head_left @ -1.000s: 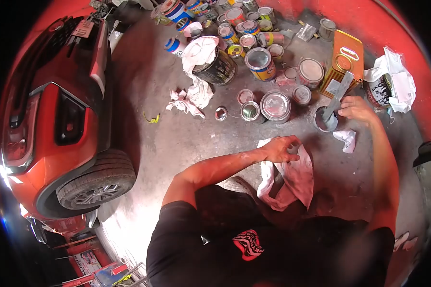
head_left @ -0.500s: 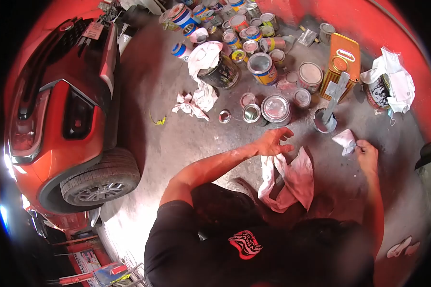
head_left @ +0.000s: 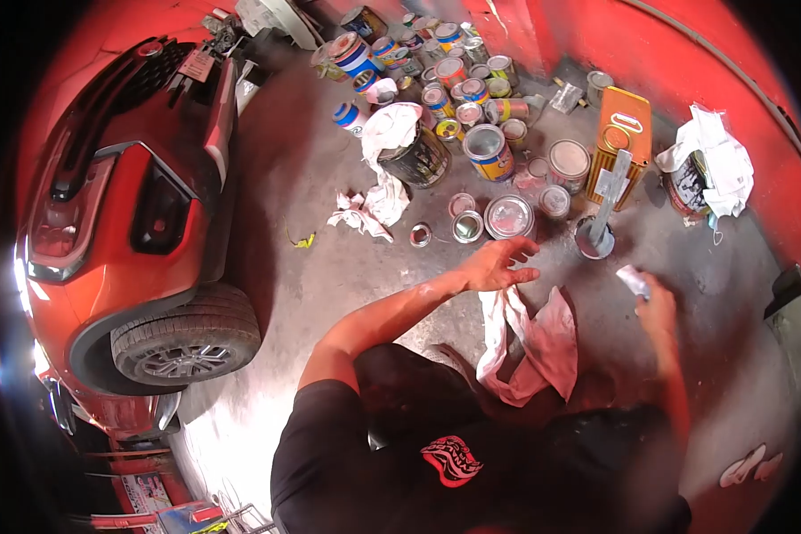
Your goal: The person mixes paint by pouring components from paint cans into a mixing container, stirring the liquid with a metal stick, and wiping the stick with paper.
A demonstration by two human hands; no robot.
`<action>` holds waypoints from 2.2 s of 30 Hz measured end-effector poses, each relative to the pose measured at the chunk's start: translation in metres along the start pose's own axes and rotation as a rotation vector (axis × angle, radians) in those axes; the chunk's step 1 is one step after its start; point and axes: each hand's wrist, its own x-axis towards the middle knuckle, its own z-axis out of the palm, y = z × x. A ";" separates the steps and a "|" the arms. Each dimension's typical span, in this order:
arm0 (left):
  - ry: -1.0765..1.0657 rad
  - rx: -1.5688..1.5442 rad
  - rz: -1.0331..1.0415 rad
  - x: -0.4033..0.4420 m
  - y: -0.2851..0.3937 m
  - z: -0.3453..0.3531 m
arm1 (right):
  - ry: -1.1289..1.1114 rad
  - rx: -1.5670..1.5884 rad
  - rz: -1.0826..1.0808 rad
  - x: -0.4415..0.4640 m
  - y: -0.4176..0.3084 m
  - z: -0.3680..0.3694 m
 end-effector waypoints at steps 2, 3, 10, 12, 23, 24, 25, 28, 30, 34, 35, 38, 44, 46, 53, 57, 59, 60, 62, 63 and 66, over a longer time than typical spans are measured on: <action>0.041 -0.088 -0.114 -0.011 0.014 -0.018 | 0.080 0.857 -0.074 -0.001 0.023 -0.034; 0.066 -0.135 -0.091 -0.011 0.012 -0.022 | 0.028 1.147 -0.076 -0.011 0.003 -0.076; 0.177 -0.286 0.367 -0.036 0.189 -0.051 | -0.514 1.651 -0.808 -0.015 -0.156 -0.250; 0.258 -0.261 0.414 -0.042 0.215 -0.060 | -0.494 1.587 -0.901 -0.009 -0.204 -0.280; 1.431 0.481 0.811 -0.125 0.311 -0.186 | 0.905 0.911 -1.144 -0.048 -0.359 -0.376; 1.426 0.578 0.880 -0.130 0.318 -0.187 | 1.014 0.851 -1.162 -0.051 -0.369 -0.378; 1.398 0.530 0.835 -0.137 0.324 -0.186 | 0.980 0.893 -1.087 -0.052 -0.373 -0.383; 1.277 0.234 0.808 -0.151 0.331 -0.186 | 1.065 1.011 -1.039 -0.058 -0.384 -0.396; 1.299 0.231 0.823 -0.154 0.334 -0.186 | 0.972 0.996 -1.001 -0.066 -0.383 -0.405; 1.243 0.122 0.822 -0.143 0.320 -0.190 | 0.941 1.006 -0.955 -0.071 -0.382 -0.407; 1.221 0.070 0.856 -0.140 0.316 -0.190 | 0.991 0.982 -0.992 -0.069 -0.381 -0.404; 1.173 0.052 0.750 -0.137 0.307 -0.189 | 1.046 0.905 -1.014 -0.072 -0.378 -0.401; 1.085 -0.034 0.819 -0.114 0.293 -0.175 | 0.740 0.939 -1.104 -0.053 -0.343 -0.378; 0.983 -0.056 0.718 -0.109 0.283 -0.169 | 0.599 0.975 -1.163 -0.044 -0.321 -0.369; 0.689 0.178 0.712 -0.058 0.242 -0.096 | 0.047 1.246 -0.923 -0.029 -0.236 -0.308; 0.375 0.382 0.465 -0.040 0.203 -0.049 | 0.057 1.163 -0.600 -0.025 -0.139 -0.252; 0.214 0.446 0.407 -0.046 0.172 -0.048 | 0.086 1.016 -0.416 -0.024 -0.077 -0.221; 0.059 0.542 0.362 -0.053 0.162 -0.055 | 0.103 0.956 -0.343 -0.023 -0.049 -0.203; -0.125 0.575 0.200 -0.080 0.149 -0.065 | 0.269 0.948 -0.173 -0.015 -0.007 -0.149; -0.122 0.579 0.140 -0.096 0.144 -0.065 | 0.295 0.841 -0.145 -0.005 0.013 -0.120; -0.005 0.549 -0.058 -0.138 0.135 -0.056 | 0.258 0.422 -0.031 0.017 0.012 -0.080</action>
